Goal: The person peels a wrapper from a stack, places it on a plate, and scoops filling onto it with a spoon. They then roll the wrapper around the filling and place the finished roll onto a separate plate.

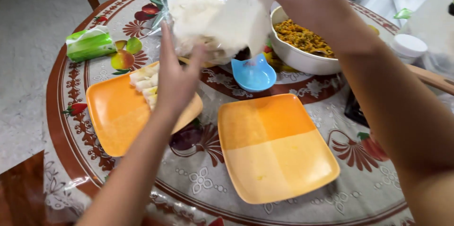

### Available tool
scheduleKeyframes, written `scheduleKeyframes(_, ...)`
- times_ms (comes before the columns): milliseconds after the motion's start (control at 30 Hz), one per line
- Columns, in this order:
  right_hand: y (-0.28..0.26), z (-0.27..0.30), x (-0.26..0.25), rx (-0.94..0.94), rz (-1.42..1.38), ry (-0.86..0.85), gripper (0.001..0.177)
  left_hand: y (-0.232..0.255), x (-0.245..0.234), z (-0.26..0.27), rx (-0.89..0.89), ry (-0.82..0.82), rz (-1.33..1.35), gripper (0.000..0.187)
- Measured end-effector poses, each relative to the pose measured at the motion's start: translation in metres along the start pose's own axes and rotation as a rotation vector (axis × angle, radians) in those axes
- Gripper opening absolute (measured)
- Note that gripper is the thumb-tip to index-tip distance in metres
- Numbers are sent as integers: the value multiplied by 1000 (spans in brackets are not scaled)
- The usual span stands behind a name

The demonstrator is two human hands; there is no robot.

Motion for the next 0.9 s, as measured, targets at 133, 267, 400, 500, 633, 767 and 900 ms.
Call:
scheduleKeyframes(133, 6, 14, 13, 178, -424, -105, 6, -21, 28, -37, -588, -100, 423, 89)
scheduleKeyframes(267, -1, 24, 15, 132, -433, -121, 7, -136, 92, -63, -656, -102, 503, 70)
scheduleKeyframes(400, -12, 30, -12, 131, -344, -24, 15, -110, 82, -92, -526, -44, 440, 40)
scheduleKeyframes(500, 25, 51, -30, 271, -558, 59, 12, -58, 56, -103, -564, -63, 345, 21)
scheduleKeyframes(633, 26, 76, -74, 328, -665, 289, 14, -49, 50, -132, -445, -129, 304, 16)
scheduleKeyframes(767, 42, 107, -96, 510, -767, 552, 21, -32, 44, -171, -199, -82, 222, 13)
scheduleKeyframes(900, 53, 133, -98, 466, -786, 494, 21, -27, 59, -204, 20, 11, 176, 11)
Point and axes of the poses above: each hand's wrist, its own z-axis away from the middle knuckle, its own x-axis out of the palm, y = z × x, the point moved 6 cm from there along -z, towards the middle knuckle, and after that the axes turned 3 degrees about x, right-handed, at the moved point
